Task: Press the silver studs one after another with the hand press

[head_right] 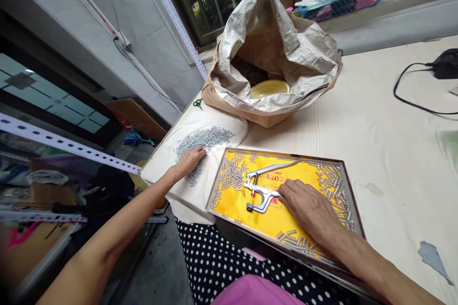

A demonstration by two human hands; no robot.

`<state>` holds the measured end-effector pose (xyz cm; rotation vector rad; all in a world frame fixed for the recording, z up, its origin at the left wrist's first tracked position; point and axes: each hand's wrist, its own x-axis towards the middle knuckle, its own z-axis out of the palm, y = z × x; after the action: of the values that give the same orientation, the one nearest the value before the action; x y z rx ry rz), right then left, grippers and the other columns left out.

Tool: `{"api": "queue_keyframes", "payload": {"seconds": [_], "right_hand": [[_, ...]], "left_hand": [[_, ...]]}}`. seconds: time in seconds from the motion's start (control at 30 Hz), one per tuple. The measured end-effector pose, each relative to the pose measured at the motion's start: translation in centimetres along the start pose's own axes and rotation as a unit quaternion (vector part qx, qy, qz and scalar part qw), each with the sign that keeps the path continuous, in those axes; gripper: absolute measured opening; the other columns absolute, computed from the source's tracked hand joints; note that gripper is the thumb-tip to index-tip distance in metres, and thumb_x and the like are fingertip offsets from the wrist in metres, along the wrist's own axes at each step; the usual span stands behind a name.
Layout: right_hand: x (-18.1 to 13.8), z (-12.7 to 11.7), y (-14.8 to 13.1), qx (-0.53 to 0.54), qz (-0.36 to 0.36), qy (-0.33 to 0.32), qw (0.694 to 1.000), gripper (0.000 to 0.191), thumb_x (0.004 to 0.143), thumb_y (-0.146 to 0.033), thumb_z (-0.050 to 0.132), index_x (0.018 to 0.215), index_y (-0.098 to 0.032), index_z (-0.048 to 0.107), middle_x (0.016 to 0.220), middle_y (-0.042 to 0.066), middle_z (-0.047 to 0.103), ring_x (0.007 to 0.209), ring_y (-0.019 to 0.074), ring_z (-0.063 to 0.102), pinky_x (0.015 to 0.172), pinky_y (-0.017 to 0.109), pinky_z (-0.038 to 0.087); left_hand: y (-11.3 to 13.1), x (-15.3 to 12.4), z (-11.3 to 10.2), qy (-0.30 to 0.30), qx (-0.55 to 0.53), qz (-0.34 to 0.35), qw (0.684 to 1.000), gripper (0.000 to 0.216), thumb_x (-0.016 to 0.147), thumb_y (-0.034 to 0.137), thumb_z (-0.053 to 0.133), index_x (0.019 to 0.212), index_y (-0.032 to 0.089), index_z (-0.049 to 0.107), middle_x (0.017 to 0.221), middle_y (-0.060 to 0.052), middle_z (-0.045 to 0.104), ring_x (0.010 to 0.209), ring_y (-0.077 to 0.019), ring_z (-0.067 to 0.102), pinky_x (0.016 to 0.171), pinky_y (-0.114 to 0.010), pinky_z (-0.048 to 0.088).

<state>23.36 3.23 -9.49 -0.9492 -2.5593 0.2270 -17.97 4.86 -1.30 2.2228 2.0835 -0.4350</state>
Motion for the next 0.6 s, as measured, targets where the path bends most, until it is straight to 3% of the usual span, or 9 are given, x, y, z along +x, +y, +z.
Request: {"api": "queue_keyframes", "payload": {"seconds": [0.37,0.6], "right_hand": [[0.1,0.0,-0.2,-0.001,0.003,0.002,1.000,0.021,0.101,-0.028,0.046,0.084,-0.022,0.057,0.081,0.005,0.062,0.074,0.0220,0.055,0.068,0.036,0.037],[0.1,0.0,-0.2,0.003,0.003,0.009,1.000,0.020,0.100,-0.026,0.046,0.084,-0.022,0.057,0.081,0.005,0.061,0.075,0.0223,0.054,0.068,0.036,0.036]], "left_hand": [[-0.9,0.9,-0.3,0.001,-0.033,0.028,0.999,0.022,0.096,0.015,0.040,0.092,0.017,0.062,0.106,-0.012,0.062,0.090,-0.0221,0.059,0.078,-0.032,0.043],[-0.3,-0.2,-1.4,0.060,-0.115,-0.018,0.991,0.014,0.092,0.019,0.048,0.092,0.019,0.062,0.103,-0.008,0.066,0.091,-0.0212,0.061,0.078,-0.031,0.045]]}}
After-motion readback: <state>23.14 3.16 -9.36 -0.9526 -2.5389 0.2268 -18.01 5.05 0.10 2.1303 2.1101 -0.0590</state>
